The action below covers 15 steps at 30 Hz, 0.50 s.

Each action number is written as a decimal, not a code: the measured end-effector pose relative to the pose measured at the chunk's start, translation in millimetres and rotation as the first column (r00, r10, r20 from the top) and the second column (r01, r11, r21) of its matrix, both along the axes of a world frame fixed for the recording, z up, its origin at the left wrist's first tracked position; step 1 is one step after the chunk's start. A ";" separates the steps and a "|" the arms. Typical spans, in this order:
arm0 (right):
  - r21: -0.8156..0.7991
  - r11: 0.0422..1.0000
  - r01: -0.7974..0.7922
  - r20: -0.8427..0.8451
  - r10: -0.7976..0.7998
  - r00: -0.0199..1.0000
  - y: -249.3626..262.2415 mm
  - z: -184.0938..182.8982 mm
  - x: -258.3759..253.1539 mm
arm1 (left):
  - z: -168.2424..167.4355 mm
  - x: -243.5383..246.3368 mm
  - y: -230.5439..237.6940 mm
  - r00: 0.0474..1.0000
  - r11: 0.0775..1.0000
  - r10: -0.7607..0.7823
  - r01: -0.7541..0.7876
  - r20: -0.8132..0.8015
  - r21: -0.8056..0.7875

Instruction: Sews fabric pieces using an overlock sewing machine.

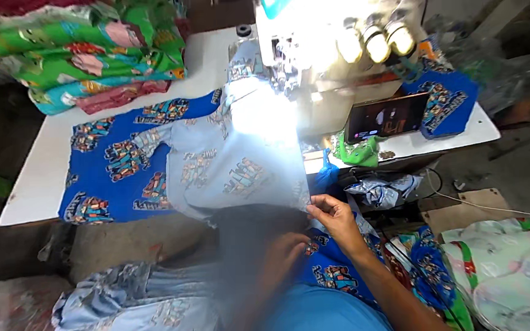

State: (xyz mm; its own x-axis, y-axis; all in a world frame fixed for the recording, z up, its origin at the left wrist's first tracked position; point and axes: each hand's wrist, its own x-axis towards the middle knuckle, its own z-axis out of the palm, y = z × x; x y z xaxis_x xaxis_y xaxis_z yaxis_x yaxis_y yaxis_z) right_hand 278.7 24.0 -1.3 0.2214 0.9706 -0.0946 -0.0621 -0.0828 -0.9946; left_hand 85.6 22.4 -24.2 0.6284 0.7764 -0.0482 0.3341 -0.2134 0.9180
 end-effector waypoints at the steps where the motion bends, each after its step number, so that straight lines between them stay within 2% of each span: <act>1: 0.000 1.000 -0.005 -0.003 0.005 1.000 -0.2 0.4 -0.1 | -0.2 2.1 -1.0 1.000 1.000 -0.011 0.011 -0.004 0.000; 9: 0.008 0.999 -0.031 -0.007 0.031 0.999 0.3 1.1 -3.0 | -2.0 9.1 -4.3 0.993 0.995 -0.095 0.093 -0.073 -0.019; 12: 0.062 0.989 -0.136 -0.196 0.146 0.970 -10.1 35.6 -5.1 | 5.2 11.5 -7.5 0.972 0.987 -0.124 0.142 -0.198 0.078; 13: 0.123 0.972 -0.202 -0.298 0.230 0.926 -15.2 50.2 -4.1 | 9.9 11.7 -9.4 0.966 0.982 -0.115 0.145 -0.231 0.117; 15: 0.287 0.906 -0.312 -0.430 0.413 0.803 -19.2 64.8 -0.8 | 28.6 12.5 -8.5 0.958 0.988 -0.134 0.148 -0.255 0.038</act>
State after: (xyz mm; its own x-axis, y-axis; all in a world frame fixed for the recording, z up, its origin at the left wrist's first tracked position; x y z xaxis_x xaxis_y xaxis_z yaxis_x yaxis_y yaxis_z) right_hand 277.9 4.8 63.5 -0.1730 0.9796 0.1026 -0.5292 -0.0046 -0.8485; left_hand 98.1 13.9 4.4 0.7047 0.6869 -0.1773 0.5149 -0.3233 0.7940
